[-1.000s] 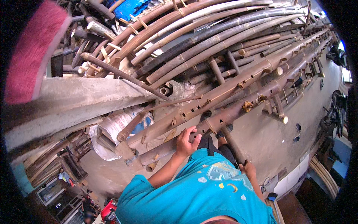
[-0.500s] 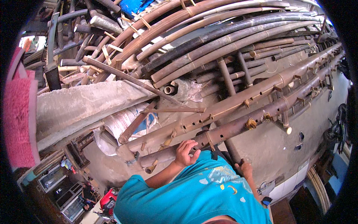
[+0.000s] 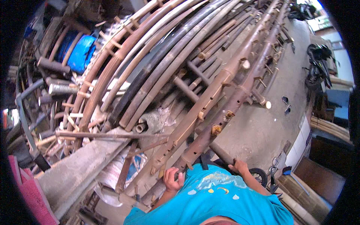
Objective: The person retrieves a long bamboo pole from a rack, walks to a parked scooter, and secures the pole to the scooter's rear using a rope. The person also briefly opens the scooter's seat storage to retrieve a rope and a small box before closing it.
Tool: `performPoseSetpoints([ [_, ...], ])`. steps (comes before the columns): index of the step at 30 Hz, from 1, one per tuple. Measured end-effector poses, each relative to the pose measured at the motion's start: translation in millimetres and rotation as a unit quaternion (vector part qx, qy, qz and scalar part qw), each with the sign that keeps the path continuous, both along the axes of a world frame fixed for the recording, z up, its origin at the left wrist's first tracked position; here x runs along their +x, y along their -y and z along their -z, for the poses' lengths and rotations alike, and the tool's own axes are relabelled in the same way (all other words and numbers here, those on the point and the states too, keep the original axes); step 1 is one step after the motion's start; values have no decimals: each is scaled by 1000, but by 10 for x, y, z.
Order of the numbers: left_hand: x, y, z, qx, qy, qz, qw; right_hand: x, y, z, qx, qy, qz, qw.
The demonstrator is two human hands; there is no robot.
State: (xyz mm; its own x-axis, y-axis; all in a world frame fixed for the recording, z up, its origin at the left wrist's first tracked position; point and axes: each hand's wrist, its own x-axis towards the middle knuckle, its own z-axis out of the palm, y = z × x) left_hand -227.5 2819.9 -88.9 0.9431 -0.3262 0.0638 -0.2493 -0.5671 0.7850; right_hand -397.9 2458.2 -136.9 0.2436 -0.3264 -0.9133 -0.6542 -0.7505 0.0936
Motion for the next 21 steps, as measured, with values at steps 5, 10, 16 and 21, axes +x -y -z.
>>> performPoseSetpoints([
  [5,-69,3,37,-2,-10,-15,1000,-261,65,35,-20,1,39,999],
  [10,-70,29,34,-19,-25,-13,999,-546,126,174,-26,4,99,995],
  [16,-43,49,-38,-5,-22,10,1000,-776,199,102,-32,-19,136,990],
  [21,-43,30,-53,29,-30,62,997,-1167,205,50,-30,16,195,980],
])
